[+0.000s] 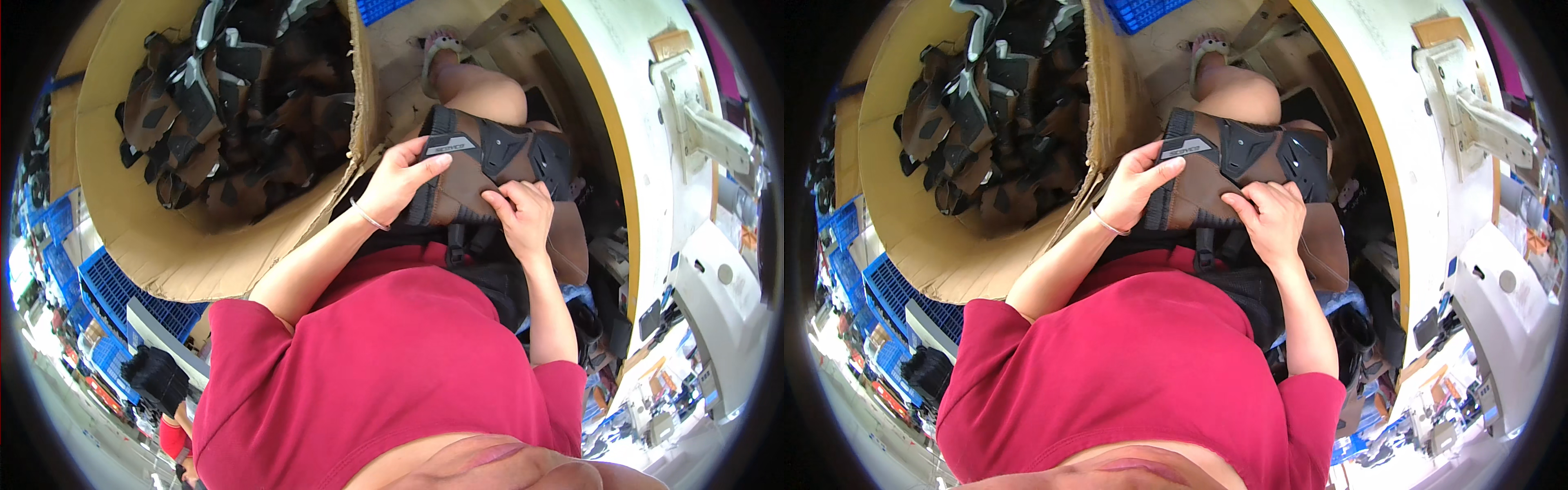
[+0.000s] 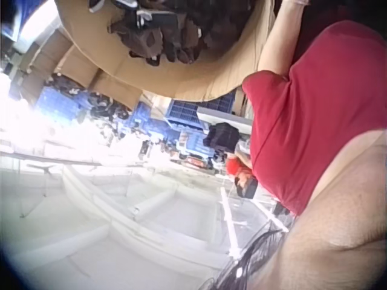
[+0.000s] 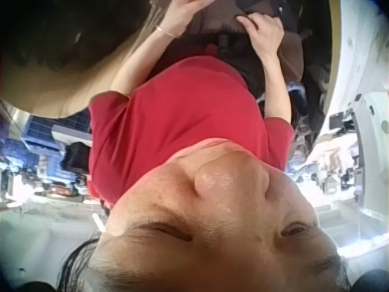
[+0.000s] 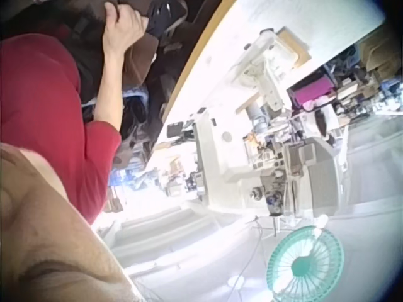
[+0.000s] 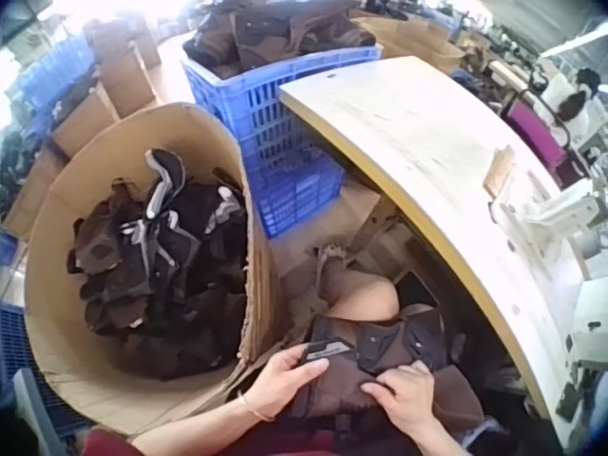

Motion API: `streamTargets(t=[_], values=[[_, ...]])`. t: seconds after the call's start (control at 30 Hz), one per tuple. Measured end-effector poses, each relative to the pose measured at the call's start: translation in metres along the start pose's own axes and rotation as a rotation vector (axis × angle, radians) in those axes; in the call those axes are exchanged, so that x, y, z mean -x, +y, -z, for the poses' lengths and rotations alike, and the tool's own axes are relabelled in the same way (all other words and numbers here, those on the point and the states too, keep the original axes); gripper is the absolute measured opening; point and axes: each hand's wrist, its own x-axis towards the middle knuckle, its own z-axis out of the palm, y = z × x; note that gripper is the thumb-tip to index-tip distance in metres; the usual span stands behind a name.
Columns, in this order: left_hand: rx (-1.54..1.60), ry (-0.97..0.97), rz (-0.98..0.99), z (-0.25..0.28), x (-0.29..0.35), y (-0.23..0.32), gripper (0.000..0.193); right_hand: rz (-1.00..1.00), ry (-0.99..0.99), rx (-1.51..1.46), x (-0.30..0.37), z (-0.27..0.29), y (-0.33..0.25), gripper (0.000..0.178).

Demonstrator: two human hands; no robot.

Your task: The person sorts shoe upper components by hand, taking them from a large cardboard bin and placing them into separate plastic crates.

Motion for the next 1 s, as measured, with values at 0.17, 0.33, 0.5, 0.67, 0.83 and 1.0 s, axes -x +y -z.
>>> streamTargets(t=[0.17,0.33,0.5,0.67,0.83,1.0], values=[[-0.091,0.092,-0.107,0.006,-0.002,-0.01,0.029,0.222,0.026,0.062,0.0,0.008,-0.003,0.035],[-0.258,0.116,-0.185,0.012,-0.009,-0.018,0.025,0.195,0.045,0.241,0.008,0.007,0.009,0.038],[-0.474,0.178,-0.237,0.002,-0.011,-0.008,0.026,0.094,0.128,0.165,-0.001,-0.01,0.02,0.04],[-0.419,0.055,0.028,-0.011,-0.023,0.006,0.04,-0.029,0.058,0.152,-0.005,-0.004,0.026,0.043],[-0.444,0.039,-0.02,-0.018,0.009,0.03,0.043,-0.134,-0.259,-0.087,-0.016,0.047,-0.013,0.03],[-0.312,0.189,-0.5,-0.006,0.093,0.171,0.022,0.076,0.205,-0.343,-0.081,0.115,-0.04,0.013]])
